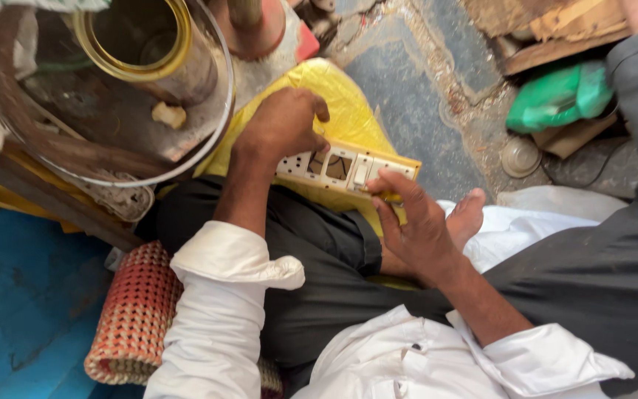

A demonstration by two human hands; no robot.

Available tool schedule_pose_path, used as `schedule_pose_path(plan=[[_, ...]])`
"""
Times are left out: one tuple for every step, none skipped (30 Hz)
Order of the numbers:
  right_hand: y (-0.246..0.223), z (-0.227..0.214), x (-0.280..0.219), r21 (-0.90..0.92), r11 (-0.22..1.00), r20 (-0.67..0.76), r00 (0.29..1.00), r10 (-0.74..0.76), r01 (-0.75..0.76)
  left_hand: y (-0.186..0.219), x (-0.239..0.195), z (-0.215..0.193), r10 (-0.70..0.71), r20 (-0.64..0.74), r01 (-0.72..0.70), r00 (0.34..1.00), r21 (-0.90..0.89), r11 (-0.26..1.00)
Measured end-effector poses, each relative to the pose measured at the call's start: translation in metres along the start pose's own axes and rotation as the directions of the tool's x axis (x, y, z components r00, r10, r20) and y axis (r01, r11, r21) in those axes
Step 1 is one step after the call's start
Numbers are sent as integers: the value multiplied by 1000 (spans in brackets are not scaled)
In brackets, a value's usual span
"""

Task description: The person is repairing an electrical switchboard by using a screwdriver to tighten screws, stripping a wire, and adjusting internal components.

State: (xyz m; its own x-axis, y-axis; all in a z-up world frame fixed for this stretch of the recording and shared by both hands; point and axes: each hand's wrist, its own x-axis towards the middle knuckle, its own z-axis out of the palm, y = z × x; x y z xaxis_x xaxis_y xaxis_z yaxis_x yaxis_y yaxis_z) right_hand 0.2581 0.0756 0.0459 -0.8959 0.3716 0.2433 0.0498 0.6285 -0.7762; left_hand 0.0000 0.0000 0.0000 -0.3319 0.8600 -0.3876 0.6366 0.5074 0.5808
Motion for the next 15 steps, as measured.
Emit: schedule_pose_path(plan=[[0, -1, 0, -38, 999, 2, 1000, -27, 27, 0, 0, -1, 1, 6, -1, 1000, -2, 1000], [0, -1, 1, -76, 996, 5, 999, -54, 54, 1, 0, -2, 2, 11, -2, 1000, -3, 1000], [1, -1, 1, -112, 991, 7, 997, -79, 79, 1, -1, -3, 3, 18, -3, 1000, -3, 1000], [1, -1, 0, -120, 989, 9, 996, -85, 85, 2, 0, -4, 2, 15, -2, 1000, 2, 1000], [2, 0, 0, -127, 988, 13, 996, -87, 88, 3, -1, -5, -1, 14, 1, 1000, 4, 1000], [2, 0, 0, -133, 987, 17, 996, -90, 92, 4, -1, -6, -4, 14, 4, 1000, 6, 1000], [2, 0, 0, -134, 987, 25, 997, -80, 82, 5, -1, -6, -18, 16, 17, 1000, 4, 1000], [2, 0, 0, -136, 988, 33, 997, -69, 73, 6, -1, -7, -31, 18, 31, 999, 1, 1000], [2, -1, 0, -138, 989, 42, 998, -55, 61, 7, -2, -6, -44, 22, 44, 999, -3, 999], [2, 0, 1, -130, 989, 31, 997, -70, 74, 7, -2, -6, -47, 27, 47, 999, 0, 999], [1, 0, 1, -122, 989, 22, 996, -83, 85, 6, -2, -6, -51, 33, 51, 998, 2, 999], [0, 0, 2, -115, 989, 12, 995, -96, 97, 6, -2, -5, -54, 40, 54, 998, 4, 999], [-1, 1, 4, -152, 984, 24, 996, -88, 90, 5, -1, -5, -48, 36, 48, 998, 6, 999], [-3, 1, 5, -189, 978, 36, 996, -79, 85, 5, -1, -5, -42, 33, 42, 999, 8, 999], [-6, 1, 6, -226, 971, 47, 996, -72, 81, 4, -1, -4, -37, 28, 36, 999, 11, 999]])
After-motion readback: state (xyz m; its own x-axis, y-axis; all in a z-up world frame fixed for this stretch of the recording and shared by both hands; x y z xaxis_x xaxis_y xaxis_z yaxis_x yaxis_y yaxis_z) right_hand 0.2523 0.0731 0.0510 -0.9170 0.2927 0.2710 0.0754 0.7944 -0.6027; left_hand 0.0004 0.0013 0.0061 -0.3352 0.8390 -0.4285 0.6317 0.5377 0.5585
